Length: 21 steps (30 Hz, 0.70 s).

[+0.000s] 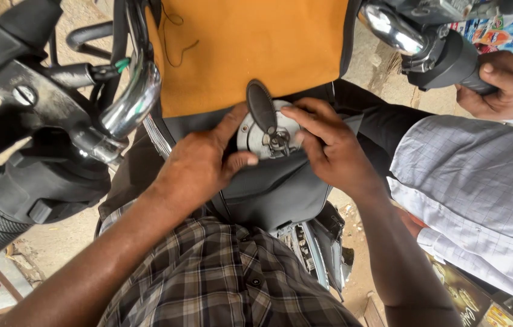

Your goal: Repairing and adjusting the fuel tank cap assembly on a motorcycle.

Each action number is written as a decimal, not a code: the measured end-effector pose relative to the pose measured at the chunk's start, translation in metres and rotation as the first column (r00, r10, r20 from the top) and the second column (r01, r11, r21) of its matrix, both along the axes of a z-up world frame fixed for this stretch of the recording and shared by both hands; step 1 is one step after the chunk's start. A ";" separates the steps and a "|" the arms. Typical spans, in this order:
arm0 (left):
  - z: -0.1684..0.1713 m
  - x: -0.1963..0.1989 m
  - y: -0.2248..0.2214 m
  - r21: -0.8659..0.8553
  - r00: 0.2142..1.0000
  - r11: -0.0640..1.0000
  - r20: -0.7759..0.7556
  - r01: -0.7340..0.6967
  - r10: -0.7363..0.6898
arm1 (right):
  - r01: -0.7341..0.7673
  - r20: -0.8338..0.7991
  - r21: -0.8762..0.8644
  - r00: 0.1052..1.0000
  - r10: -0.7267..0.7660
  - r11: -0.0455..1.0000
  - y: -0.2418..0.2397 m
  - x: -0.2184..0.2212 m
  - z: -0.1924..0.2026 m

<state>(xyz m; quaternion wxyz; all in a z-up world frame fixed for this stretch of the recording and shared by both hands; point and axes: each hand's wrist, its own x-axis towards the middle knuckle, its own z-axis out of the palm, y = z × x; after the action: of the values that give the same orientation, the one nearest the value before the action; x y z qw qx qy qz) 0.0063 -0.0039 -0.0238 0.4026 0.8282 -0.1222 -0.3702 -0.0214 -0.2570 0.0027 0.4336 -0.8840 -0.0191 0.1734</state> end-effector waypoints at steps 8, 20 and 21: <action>0.025 0.005 -0.006 0.138 0.988 0.979 -0.021 0.153 -0.152 | -0.285 -0.280 -0.270 0.937 0.208 0.920 0.018 0.015 0.038; -0.018 -0.020 -0.016 -0.381 0.914 0.832 -0.118 -0.403 0.389 | -0.111 0.221 -0.426 0.950 0.222 0.898 0.036 -0.019 0.019; -0.017 -0.020 -0.018 -0.383 0.914 0.831 -0.116 -0.402 0.389 | -0.109 0.223 -0.428 0.949 0.222 0.897 0.037 -0.018 0.019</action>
<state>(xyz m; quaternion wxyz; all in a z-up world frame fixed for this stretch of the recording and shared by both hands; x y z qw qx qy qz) -0.0138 -0.0218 -0.0404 0.6326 0.7294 -0.0146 -0.2599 -0.0398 -0.2197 0.0214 0.2151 -0.9655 -0.1162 0.0896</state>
